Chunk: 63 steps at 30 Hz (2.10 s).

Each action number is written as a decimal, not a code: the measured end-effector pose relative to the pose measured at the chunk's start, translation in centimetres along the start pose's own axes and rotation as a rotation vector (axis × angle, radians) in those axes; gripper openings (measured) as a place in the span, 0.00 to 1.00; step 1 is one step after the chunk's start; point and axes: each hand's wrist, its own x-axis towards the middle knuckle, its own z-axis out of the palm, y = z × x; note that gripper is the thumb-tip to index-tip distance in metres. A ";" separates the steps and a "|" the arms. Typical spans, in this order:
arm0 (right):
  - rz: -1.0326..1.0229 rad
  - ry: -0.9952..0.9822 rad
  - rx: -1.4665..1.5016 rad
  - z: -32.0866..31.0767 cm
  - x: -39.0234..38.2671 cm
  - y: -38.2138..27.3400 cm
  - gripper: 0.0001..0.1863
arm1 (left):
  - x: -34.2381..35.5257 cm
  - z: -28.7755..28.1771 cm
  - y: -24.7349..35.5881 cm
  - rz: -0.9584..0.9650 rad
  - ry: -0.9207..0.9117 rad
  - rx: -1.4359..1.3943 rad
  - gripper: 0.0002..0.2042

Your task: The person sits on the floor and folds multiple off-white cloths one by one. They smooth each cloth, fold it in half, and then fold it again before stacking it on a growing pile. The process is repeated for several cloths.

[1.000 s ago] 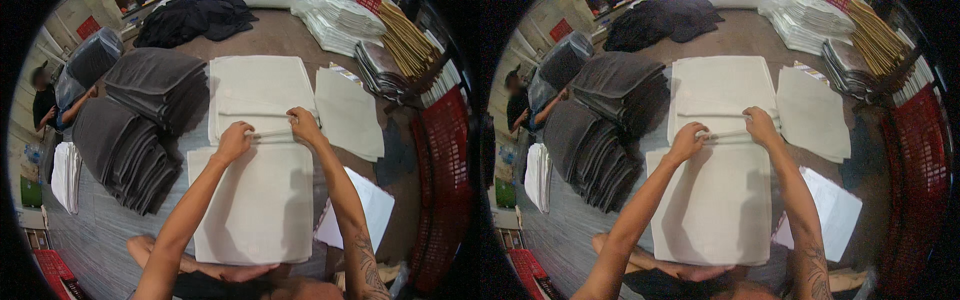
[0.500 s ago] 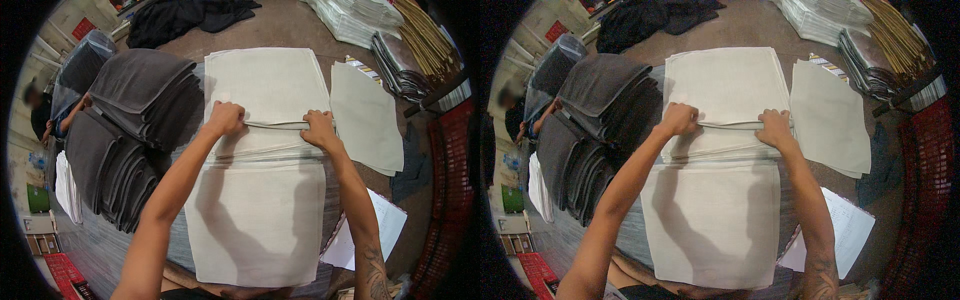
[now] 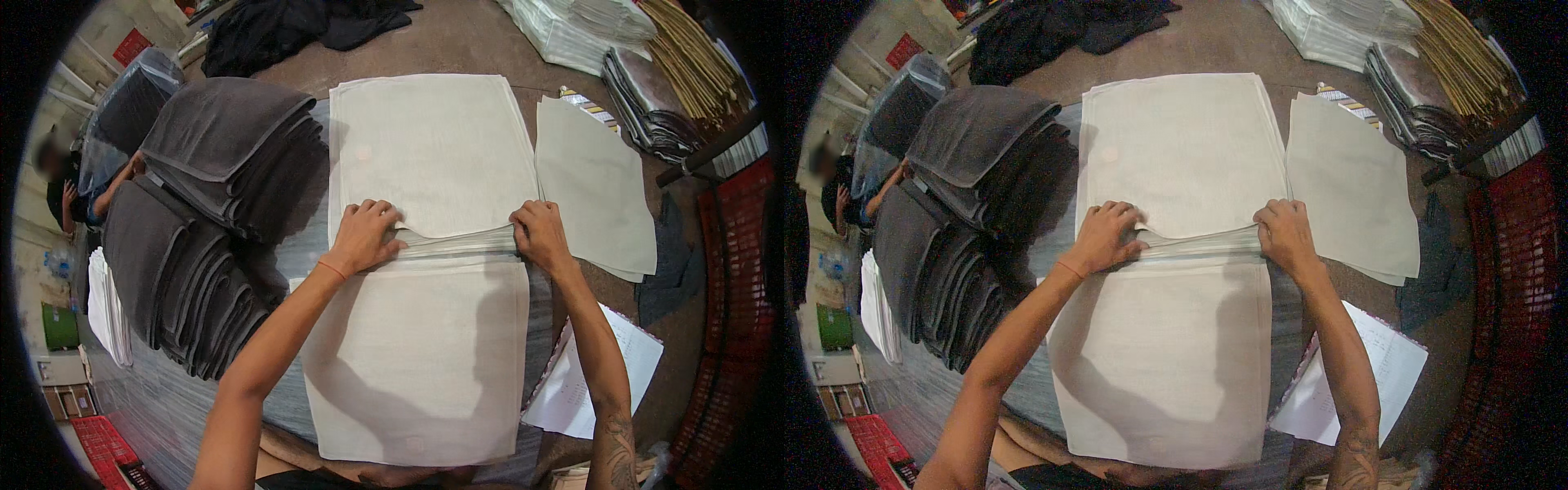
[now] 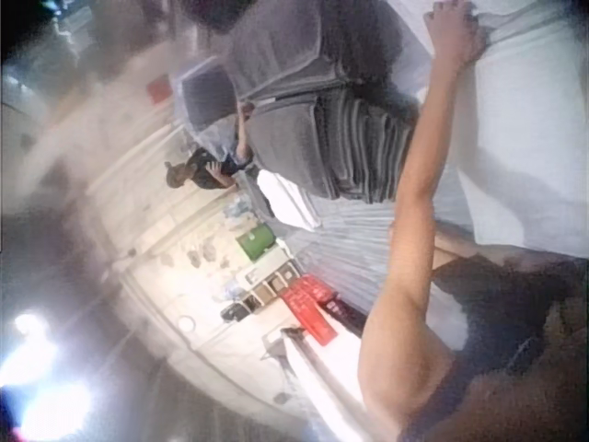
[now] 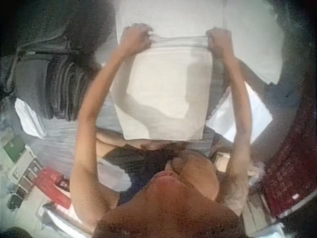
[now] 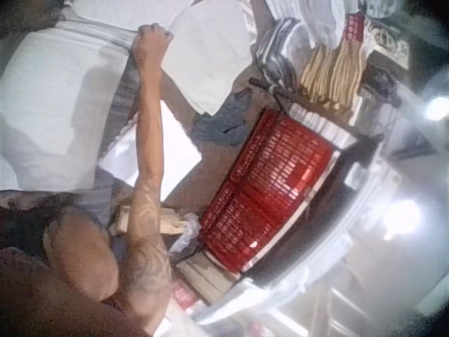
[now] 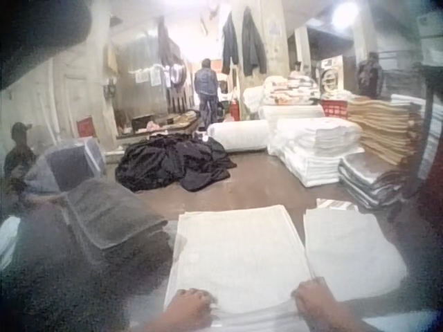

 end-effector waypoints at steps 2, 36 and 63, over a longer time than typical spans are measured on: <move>0.025 0.067 0.007 -0.4 0.4 -0.2 0.08 | -0.2 0.4 -1.1 -0.033 -0.051 -0.051 0.15; 0.042 -0.015 -0.096 -0.6 0.1 3.4 0.14 | -5.0 -0.4 -3.4 -0.182 0.112 -0.198 0.18; 0.287 -0.208 0.081 -0.6 1.6 5.1 0.13 | 3.0 -4.1 -7.9 -0.374 -0.326 -0.293 0.13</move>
